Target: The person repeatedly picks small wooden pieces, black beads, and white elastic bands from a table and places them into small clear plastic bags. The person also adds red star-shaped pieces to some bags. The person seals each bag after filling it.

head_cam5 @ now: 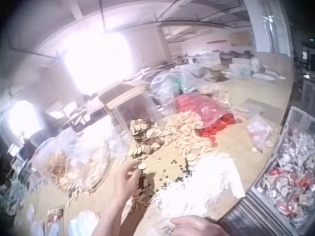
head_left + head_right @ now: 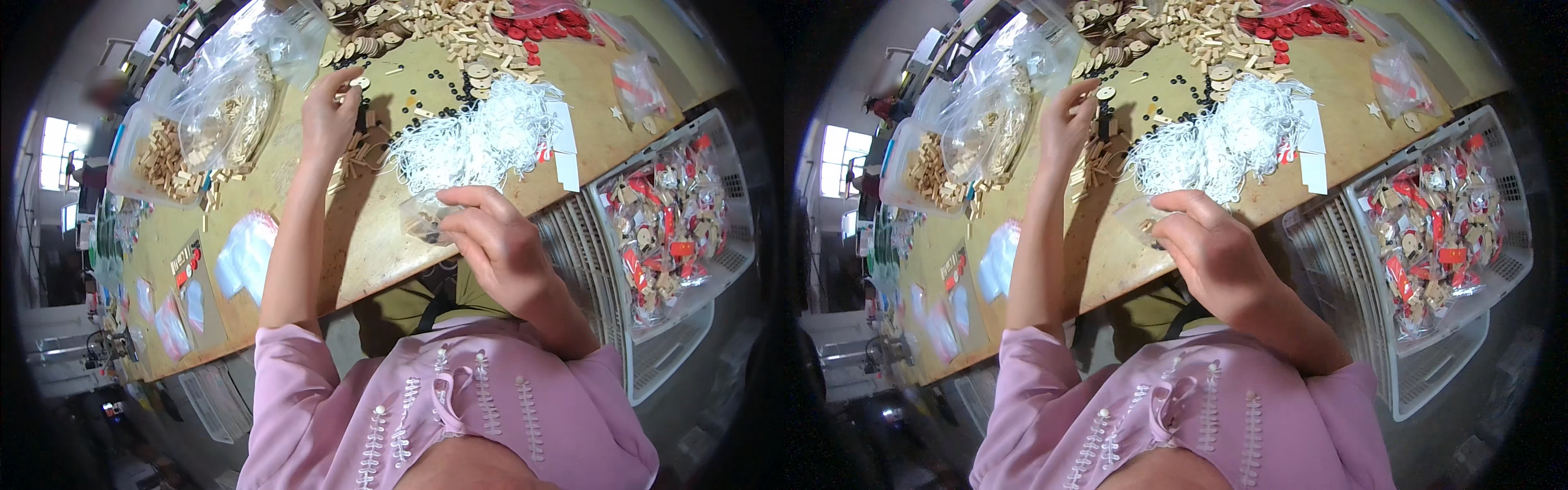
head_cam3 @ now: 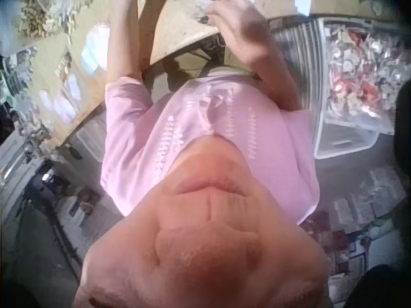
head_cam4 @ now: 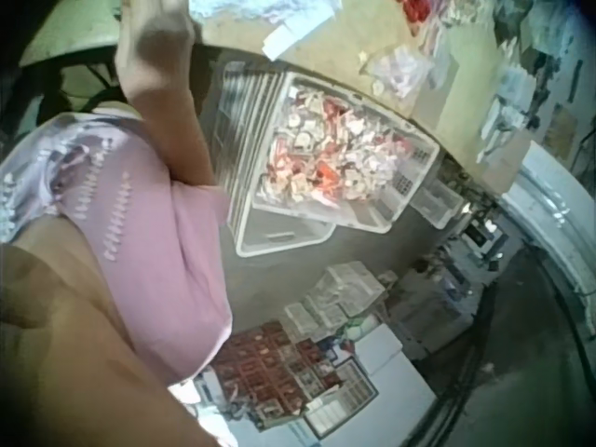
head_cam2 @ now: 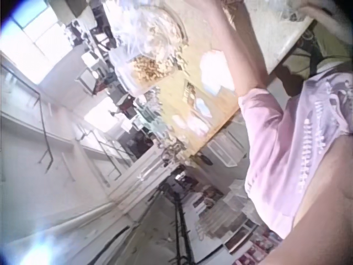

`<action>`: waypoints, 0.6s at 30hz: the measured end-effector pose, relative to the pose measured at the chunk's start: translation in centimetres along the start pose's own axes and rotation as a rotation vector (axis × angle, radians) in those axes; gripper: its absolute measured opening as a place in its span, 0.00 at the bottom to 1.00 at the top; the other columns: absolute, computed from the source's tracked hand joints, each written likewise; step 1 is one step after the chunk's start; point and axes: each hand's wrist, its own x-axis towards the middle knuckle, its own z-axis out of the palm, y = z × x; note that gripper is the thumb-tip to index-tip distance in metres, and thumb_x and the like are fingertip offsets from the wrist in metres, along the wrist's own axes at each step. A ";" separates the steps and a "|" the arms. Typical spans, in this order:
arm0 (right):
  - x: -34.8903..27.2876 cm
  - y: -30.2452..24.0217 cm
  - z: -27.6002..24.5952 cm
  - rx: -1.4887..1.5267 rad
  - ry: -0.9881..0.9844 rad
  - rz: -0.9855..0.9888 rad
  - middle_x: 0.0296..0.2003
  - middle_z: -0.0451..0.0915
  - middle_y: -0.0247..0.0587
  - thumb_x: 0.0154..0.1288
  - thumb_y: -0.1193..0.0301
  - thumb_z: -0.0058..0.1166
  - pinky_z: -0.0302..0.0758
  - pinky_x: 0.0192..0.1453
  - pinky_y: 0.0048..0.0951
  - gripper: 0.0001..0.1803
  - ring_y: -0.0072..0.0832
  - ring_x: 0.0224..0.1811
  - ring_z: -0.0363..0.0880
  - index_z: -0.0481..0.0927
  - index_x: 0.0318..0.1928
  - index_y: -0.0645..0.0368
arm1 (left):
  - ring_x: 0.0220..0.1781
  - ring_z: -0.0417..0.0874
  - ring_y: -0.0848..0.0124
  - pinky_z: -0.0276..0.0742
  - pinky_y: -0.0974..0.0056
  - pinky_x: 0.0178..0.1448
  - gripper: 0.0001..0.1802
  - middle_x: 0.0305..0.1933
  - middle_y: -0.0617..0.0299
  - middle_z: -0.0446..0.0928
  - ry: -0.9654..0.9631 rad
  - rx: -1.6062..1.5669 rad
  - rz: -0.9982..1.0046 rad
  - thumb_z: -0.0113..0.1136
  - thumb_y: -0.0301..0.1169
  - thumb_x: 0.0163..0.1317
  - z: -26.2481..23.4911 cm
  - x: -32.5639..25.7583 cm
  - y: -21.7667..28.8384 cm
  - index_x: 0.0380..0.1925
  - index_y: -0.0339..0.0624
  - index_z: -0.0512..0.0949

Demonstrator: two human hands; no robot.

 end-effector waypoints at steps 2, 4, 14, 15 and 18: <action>-0.1 -0.1 -0.6 0.035 0.012 -0.004 0.53 0.81 0.48 0.63 0.85 0.61 0.81 0.48 0.34 0.08 0.39 0.48 0.86 0.82 0.42 0.66 | 0.51 0.85 0.55 0.81 0.56 0.56 0.17 0.50 0.52 0.86 -0.060 0.450 0.144 0.61 0.29 0.65 1.2 2.4 -2.7 0.54 0.49 0.85; -0.2 0.4 -0.8 0.070 0.027 -0.002 0.53 0.81 0.48 0.63 0.86 0.62 0.82 0.47 0.33 0.08 0.38 0.46 0.86 0.82 0.42 0.66 | 0.52 0.85 0.51 0.82 0.53 0.56 0.17 0.49 0.49 0.86 -0.163 0.811 0.165 0.60 0.30 0.65 2.3 4.0 -4.4 0.54 0.50 0.85; 0.9 3.1 -2.9 0.095 0.050 -0.024 0.52 0.81 0.49 0.62 0.85 0.62 0.81 0.48 0.31 0.07 0.36 0.46 0.85 0.82 0.40 0.66 | 0.45 0.85 0.77 0.81 0.68 0.50 0.13 0.40 0.66 0.85 -0.285 -0.410 -0.069 0.70 0.26 0.66 0.6 -0.3 7.4 0.50 0.38 0.84; 0.9 3.3 -3.3 0.106 0.032 0.003 0.52 0.81 0.49 0.63 0.84 0.62 0.80 0.49 0.32 0.07 0.36 0.48 0.84 0.83 0.41 0.65 | 0.44 0.85 0.76 0.81 0.68 0.50 0.13 0.40 0.66 0.84 -0.337 -0.501 -0.019 0.71 0.26 0.65 0.8 -1.8 9.7 0.49 0.38 0.83; 1.4 3.1 -3.7 0.122 0.012 -0.010 0.53 0.80 0.49 0.63 0.84 0.62 0.80 0.50 0.32 0.07 0.37 0.49 0.84 0.83 0.41 0.65 | 0.41 0.84 0.74 0.81 0.67 0.48 0.09 0.38 0.63 0.84 -0.390 -0.271 0.272 0.71 0.25 0.63 0.1 -5.2 13.7 0.41 0.39 0.81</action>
